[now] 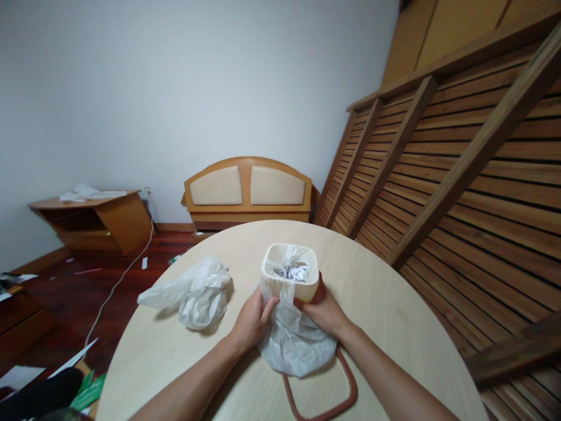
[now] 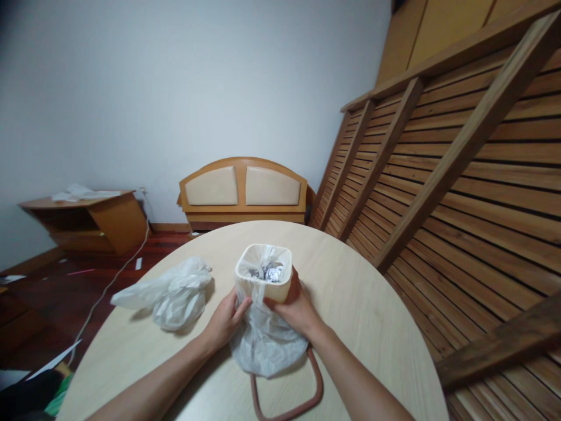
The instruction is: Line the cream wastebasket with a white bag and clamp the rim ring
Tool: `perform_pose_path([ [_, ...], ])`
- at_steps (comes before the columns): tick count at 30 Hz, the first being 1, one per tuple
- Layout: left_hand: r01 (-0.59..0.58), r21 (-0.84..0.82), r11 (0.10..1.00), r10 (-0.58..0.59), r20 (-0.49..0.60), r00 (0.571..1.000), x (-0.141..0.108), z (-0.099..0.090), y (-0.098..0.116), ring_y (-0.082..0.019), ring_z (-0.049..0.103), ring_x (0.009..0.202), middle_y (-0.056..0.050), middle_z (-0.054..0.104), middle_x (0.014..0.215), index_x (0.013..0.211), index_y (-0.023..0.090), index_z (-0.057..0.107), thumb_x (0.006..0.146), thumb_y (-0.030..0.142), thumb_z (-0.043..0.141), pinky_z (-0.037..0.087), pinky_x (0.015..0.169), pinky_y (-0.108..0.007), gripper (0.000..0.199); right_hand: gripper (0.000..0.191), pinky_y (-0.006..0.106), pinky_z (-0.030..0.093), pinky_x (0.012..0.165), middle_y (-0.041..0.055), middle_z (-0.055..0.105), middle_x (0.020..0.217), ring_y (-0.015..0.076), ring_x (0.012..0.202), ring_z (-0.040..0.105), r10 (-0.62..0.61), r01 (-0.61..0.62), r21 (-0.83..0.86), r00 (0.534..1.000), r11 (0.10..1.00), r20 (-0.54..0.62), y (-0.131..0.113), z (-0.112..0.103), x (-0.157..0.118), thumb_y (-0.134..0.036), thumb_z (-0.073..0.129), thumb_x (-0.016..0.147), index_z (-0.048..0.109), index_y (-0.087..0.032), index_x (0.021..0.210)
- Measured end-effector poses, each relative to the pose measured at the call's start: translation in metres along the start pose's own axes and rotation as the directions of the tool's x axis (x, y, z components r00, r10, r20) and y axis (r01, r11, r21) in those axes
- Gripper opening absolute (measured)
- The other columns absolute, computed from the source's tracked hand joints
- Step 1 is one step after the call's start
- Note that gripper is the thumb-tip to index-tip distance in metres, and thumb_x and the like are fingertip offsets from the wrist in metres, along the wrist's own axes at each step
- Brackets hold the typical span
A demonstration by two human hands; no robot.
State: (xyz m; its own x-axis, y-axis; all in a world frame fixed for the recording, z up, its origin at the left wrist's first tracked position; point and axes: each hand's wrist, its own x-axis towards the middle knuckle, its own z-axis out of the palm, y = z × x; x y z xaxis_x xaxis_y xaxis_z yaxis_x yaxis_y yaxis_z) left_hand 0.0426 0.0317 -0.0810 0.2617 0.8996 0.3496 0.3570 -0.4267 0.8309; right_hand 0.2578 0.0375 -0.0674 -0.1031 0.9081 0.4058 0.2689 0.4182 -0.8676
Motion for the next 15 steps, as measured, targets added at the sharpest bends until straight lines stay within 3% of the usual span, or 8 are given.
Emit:
perform_pose_path([
  [4,-0.002,0.055,0.999,0.000,0.029,1.000,0.001,-0.006,-0.003,-0.033,0.064,0.114,-0.011,0.070,0.124,0.123,0.021,0.060,0.097,0.049,0.050,0.049,0.101,-0.046,0.040,0.078,0.051,0.046,0.110,0.0145,0.062,0.139,0.0317,0.127,0.060,-0.003,0.003,-0.010,0.999,1.000,0.045,0.001,-0.003,-0.001,-0.038,0.085,0.070,0.049,-0.022,0.137],
  [9,-0.040,0.082,0.996,0.033,0.075,0.997,0.005,-0.007,-0.007,-0.032,0.062,0.120,-0.013,0.067,0.129,0.126,0.020,0.058,0.097,0.044,0.051,0.046,0.106,-0.046,0.039,0.073,0.053,0.044,0.111,0.0134,0.061,0.141,0.0314,0.127,0.059,-0.004,0.008,-0.025,0.988,1.000,0.156,0.008,-0.017,0.000,-0.035,0.081,0.076,0.050,-0.022,0.141],
  [11,-0.036,0.097,0.995,0.034,0.021,0.999,0.006,-0.005,-0.008,-0.031,0.057,0.129,-0.014,0.061,0.139,0.138,0.019,0.048,0.096,0.040,0.052,0.042,0.111,-0.046,0.047,0.076,0.054,0.041,0.113,0.0125,0.060,0.142,0.0322,0.130,0.057,-0.007,0.021,-0.070,0.982,0.997,0.187,0.007,-0.030,0.000,-0.038,0.082,0.075,0.051,-0.023,0.142],
  [15,-0.030,0.131,0.991,0.048,-0.137,0.989,0.004,-0.002,-0.010,-0.031,0.032,0.150,-0.017,0.034,0.161,0.158,0.018,0.015,0.092,0.038,0.058,0.027,0.122,-0.049,0.082,0.099,0.058,0.037,0.115,0.0107,0.056,0.147,0.0355,0.135,0.051,-0.017,0.053,-0.153,0.973,0.987,0.229,0.003,-0.055,-0.003,-0.041,0.093,0.057,0.050,-0.028,0.145],
])
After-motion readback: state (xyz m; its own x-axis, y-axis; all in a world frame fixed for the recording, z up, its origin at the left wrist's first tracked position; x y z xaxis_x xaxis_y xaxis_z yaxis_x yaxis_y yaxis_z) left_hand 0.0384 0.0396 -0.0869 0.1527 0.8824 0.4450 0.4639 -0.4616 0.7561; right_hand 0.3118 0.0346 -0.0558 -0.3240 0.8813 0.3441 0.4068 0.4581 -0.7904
